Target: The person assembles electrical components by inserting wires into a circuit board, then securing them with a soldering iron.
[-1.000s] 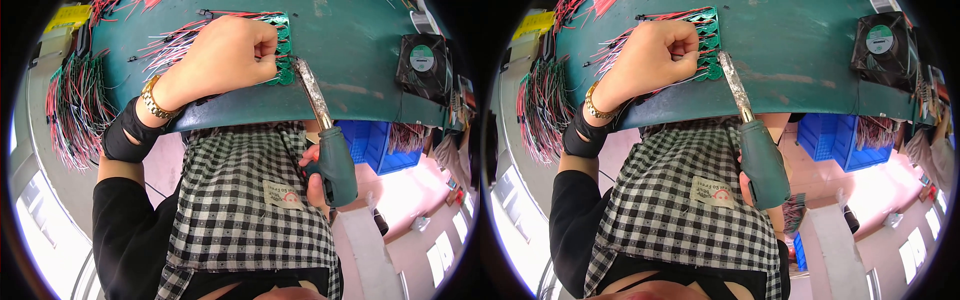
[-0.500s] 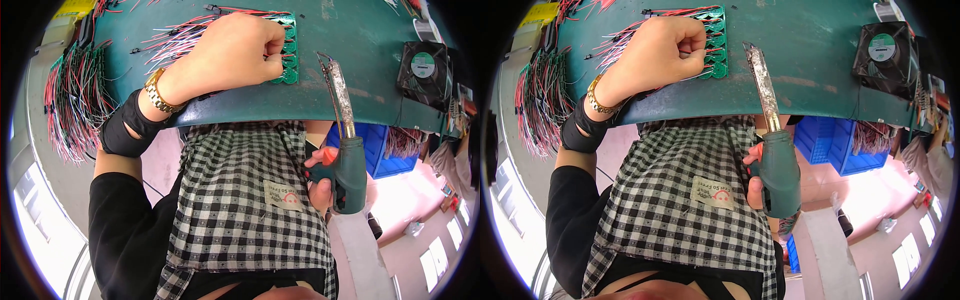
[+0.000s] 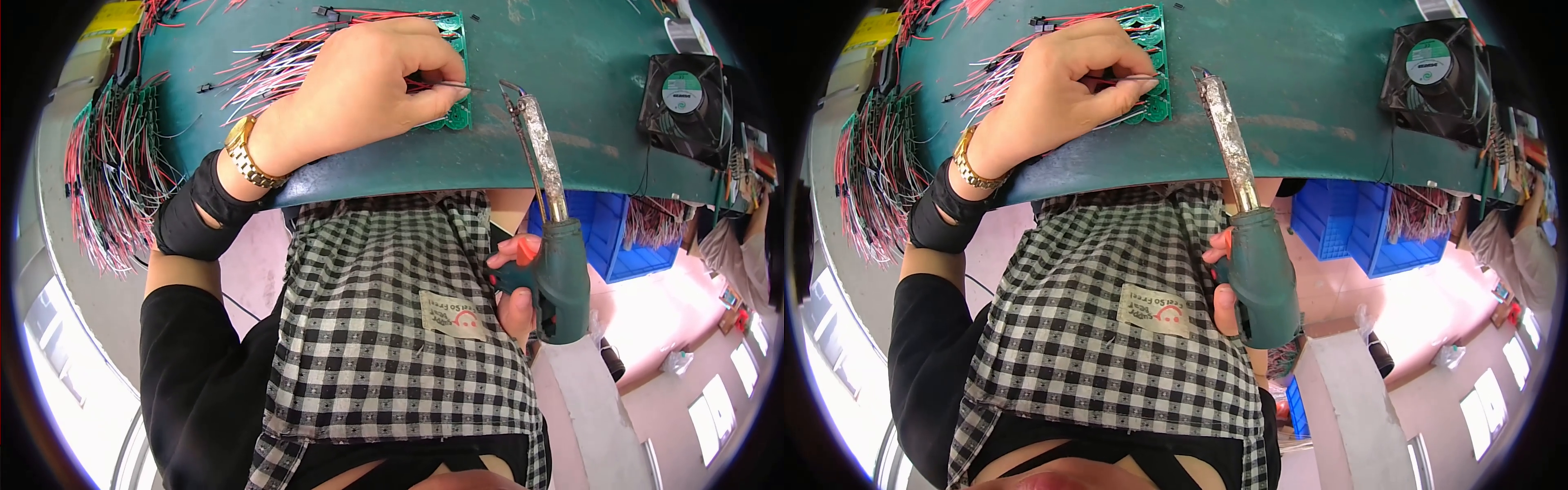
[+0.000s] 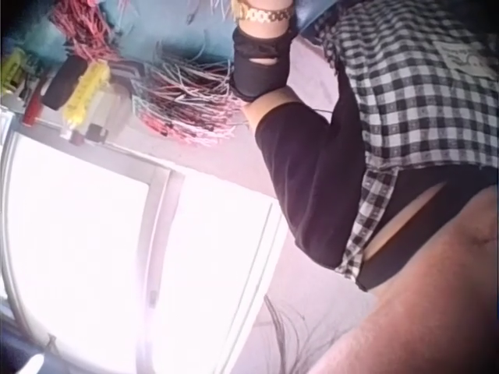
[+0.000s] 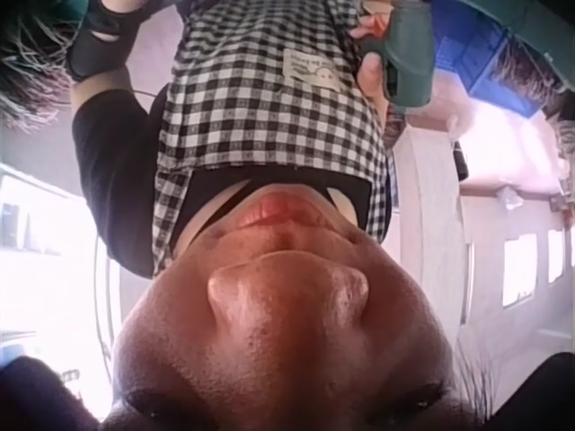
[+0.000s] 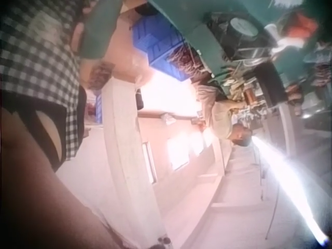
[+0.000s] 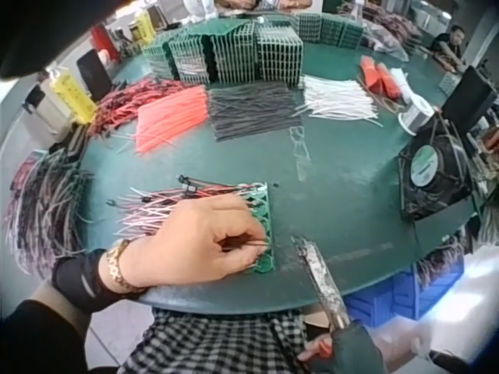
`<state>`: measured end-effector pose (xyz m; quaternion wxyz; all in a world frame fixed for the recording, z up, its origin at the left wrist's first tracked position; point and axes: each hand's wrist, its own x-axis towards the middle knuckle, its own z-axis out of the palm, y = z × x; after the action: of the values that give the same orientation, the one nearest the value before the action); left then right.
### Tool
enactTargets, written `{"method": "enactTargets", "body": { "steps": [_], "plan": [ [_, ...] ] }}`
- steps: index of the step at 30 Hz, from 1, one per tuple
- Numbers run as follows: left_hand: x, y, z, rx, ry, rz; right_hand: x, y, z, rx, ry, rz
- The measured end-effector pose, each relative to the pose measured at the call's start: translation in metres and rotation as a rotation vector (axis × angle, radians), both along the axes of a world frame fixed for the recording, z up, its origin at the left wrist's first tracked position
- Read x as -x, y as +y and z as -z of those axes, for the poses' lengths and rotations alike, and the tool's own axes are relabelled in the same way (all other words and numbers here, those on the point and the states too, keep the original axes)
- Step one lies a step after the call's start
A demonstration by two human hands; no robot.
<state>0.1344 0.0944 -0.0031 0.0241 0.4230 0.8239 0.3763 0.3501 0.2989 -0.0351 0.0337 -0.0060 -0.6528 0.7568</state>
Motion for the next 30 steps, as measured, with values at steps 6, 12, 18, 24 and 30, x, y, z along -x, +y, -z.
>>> {"method": "enactTargets", "body": {
  "steps": [6, 12, 18, 24, 30],
  "plan": [
    [0.0, -0.001, -0.013, 0.045, -0.069, -0.024, 0.0, 0.0, 0.001, -0.015, -0.015, 0.014],
    [0.0, 0.0, -0.005, 0.04, -0.096, -0.042, 0.001, 0.001, -0.003, 0.014, -0.066, 0.022],
    [-0.006, 0.007, 0.001, 0.08, 0.076, -0.186, 0.001, 0.003, -0.004, -0.039, -0.109, -0.029],
    [-0.008, 0.008, 0.0, 0.068, 0.095, -0.184, 0.003, -0.011, -0.009, 0.006, -0.153, 0.082],
    [-0.009, 0.011, 0.003, 0.072, 0.165, -0.21, 0.005, -0.001, -0.011, -0.248, -0.137, -0.035]
  ]
}}
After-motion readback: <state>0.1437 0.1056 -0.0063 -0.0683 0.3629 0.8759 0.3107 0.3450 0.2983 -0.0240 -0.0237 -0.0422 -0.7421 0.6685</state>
